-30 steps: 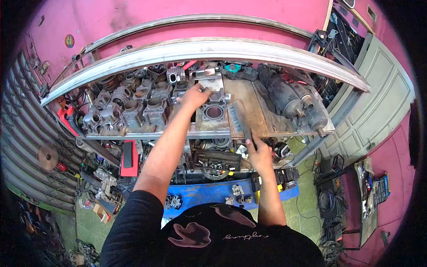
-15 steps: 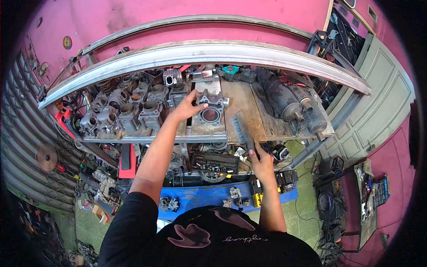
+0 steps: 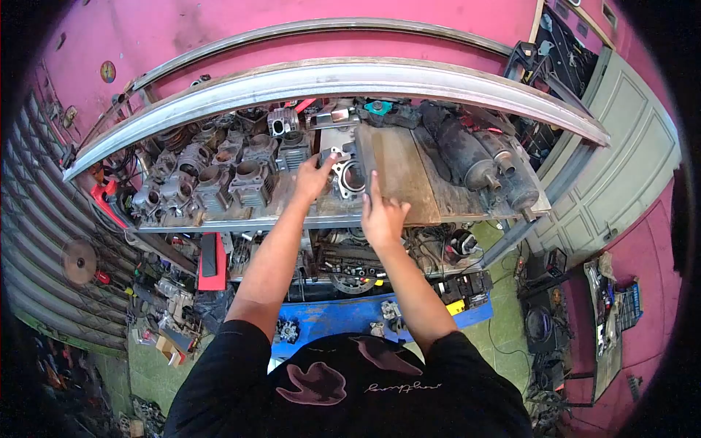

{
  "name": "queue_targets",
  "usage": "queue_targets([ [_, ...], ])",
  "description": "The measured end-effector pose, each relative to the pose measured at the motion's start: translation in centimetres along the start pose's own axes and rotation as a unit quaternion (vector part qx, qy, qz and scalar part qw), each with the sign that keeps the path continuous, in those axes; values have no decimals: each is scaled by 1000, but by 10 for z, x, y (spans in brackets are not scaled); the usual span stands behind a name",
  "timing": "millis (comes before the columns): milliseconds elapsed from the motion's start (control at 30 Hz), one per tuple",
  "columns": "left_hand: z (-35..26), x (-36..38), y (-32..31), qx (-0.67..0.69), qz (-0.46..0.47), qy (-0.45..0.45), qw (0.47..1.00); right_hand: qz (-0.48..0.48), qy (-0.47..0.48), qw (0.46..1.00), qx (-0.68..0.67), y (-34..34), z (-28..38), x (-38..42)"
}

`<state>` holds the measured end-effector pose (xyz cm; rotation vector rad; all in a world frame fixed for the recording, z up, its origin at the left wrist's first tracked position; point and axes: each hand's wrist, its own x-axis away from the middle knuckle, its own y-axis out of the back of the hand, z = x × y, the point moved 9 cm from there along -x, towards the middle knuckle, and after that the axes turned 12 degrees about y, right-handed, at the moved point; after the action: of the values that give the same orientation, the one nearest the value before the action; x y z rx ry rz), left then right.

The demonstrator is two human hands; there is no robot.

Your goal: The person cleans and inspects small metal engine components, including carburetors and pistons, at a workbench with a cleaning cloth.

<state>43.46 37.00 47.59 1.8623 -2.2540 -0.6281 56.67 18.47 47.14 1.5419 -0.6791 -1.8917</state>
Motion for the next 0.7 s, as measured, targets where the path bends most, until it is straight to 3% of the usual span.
queue_targets([
  [100,13,-2,3,8,-51,-7,999,-89,40,993,65,-9,23,23],
  [133,21,-8,-1,14,-37,-15,999,-70,18,997,7,-23,20,42],
  [167,28,-15,-8,29,-50,-78,995,-72,20,997,5,-22,24,54],
  [233,18,-15,-12,6,-35,-62,997,-56,62,996,-35,-14,39,68],
  [267,17,-9,-12,46,3,-9,999,-64,85,994,-27,-5,41,66],
  [300,26,-12,-14,45,4,-8,999,-36,59,997,-18,-1,35,58],
  [367,33,-21,-21,33,-12,-74,997,-77,1,997,-5,-1,12,36],
  [500,18,-3,-19,35,-24,-89,995,-86,-26,995,-51,-4,7,15],
  [567,21,-7,-20,55,-11,-82,995,-96,64,992,-51,-11,30,30],
  [633,11,-1,-14,73,-12,-87,993,-75,47,994,-57,-6,21,29],
  [700,13,0,-16,46,0,-71,996,-53,-57,995,-56,-8,-7,29],
])
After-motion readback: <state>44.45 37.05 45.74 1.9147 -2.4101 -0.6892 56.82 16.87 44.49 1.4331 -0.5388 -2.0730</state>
